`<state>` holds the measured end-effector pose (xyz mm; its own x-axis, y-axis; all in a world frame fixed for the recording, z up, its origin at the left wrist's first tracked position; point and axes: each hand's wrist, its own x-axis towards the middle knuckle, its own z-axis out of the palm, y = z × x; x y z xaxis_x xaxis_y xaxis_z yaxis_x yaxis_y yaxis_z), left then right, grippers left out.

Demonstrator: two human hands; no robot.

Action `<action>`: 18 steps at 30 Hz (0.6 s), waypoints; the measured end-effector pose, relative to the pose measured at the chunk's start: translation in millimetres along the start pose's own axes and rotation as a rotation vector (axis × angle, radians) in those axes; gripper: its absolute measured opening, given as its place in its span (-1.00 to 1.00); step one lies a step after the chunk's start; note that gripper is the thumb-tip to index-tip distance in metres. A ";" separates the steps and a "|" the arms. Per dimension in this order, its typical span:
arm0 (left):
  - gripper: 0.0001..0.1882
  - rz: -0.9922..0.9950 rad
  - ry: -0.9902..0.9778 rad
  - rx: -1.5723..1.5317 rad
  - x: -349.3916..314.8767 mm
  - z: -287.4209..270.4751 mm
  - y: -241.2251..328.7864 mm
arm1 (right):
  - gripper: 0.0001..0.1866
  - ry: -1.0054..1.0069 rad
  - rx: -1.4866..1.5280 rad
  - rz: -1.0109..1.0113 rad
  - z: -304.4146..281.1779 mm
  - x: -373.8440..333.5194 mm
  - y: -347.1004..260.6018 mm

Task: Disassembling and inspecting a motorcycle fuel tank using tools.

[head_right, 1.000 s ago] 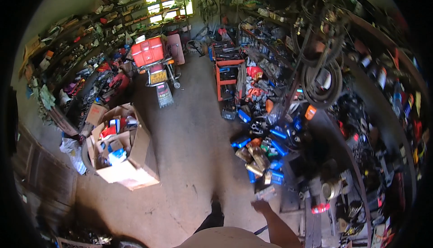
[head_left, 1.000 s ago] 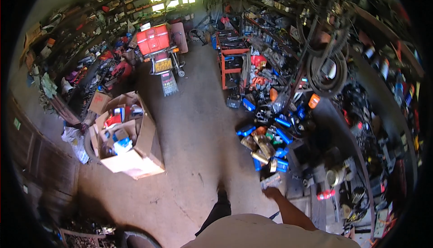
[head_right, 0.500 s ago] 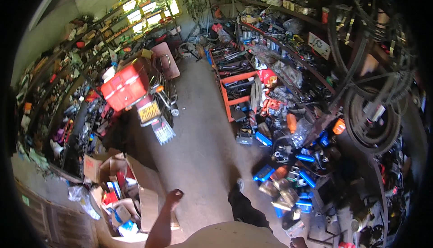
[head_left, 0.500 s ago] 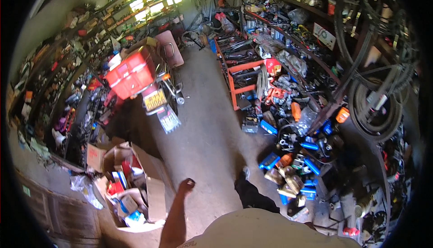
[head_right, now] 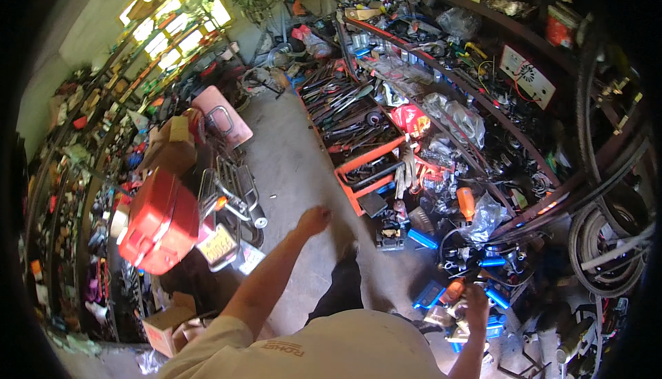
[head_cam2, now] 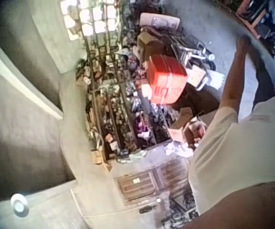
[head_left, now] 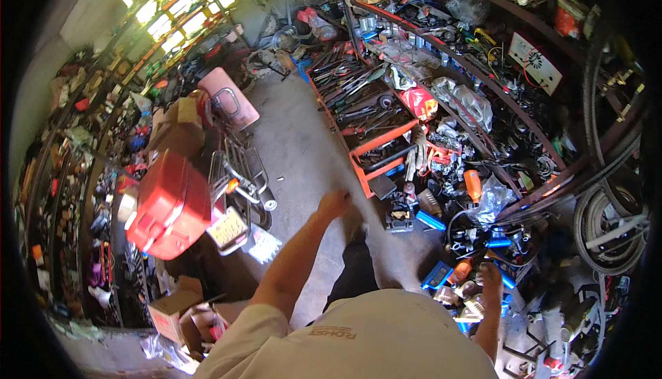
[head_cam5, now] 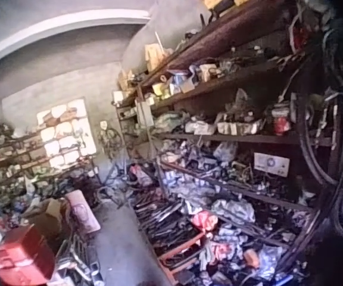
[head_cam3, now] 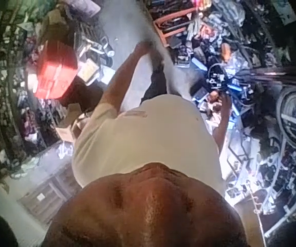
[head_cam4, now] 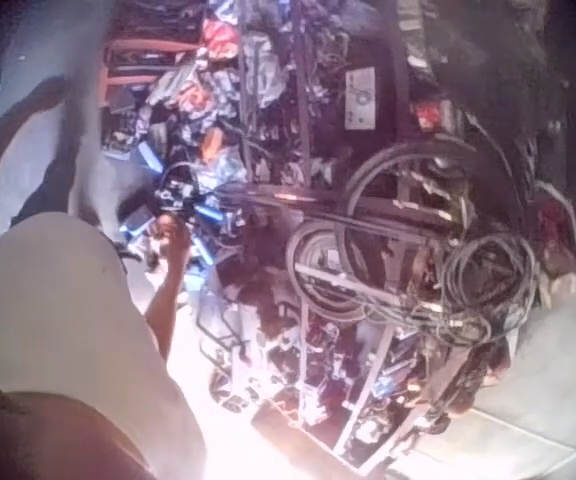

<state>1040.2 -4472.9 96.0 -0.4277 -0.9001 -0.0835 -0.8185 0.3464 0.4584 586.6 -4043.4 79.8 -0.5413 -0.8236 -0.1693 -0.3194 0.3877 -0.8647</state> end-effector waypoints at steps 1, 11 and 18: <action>-0.69 0.028 0.087 0.030 41.9 -12.4 -15.9 | -0.58 0.077 0.109 0.199 9.8 4.7 -1.2; -0.75 0.277 0.459 0.213 498.1 -48.0 -173.1 | -0.79 0.466 0.227 0.948 166.3 -118.0 13.5; -0.62 0.117 0.093 0.444 586.1 -38.4 -178.7 | -0.80 0.561 0.432 1.310 286.9 -212.6 -136.9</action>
<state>950.5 -5072.6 -1.0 -0.5074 -0.8610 0.0356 -0.8604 0.5084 0.0351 968.5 -4040.1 98.4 -0.5080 0.3065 -0.8050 0.8141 0.4761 -0.3324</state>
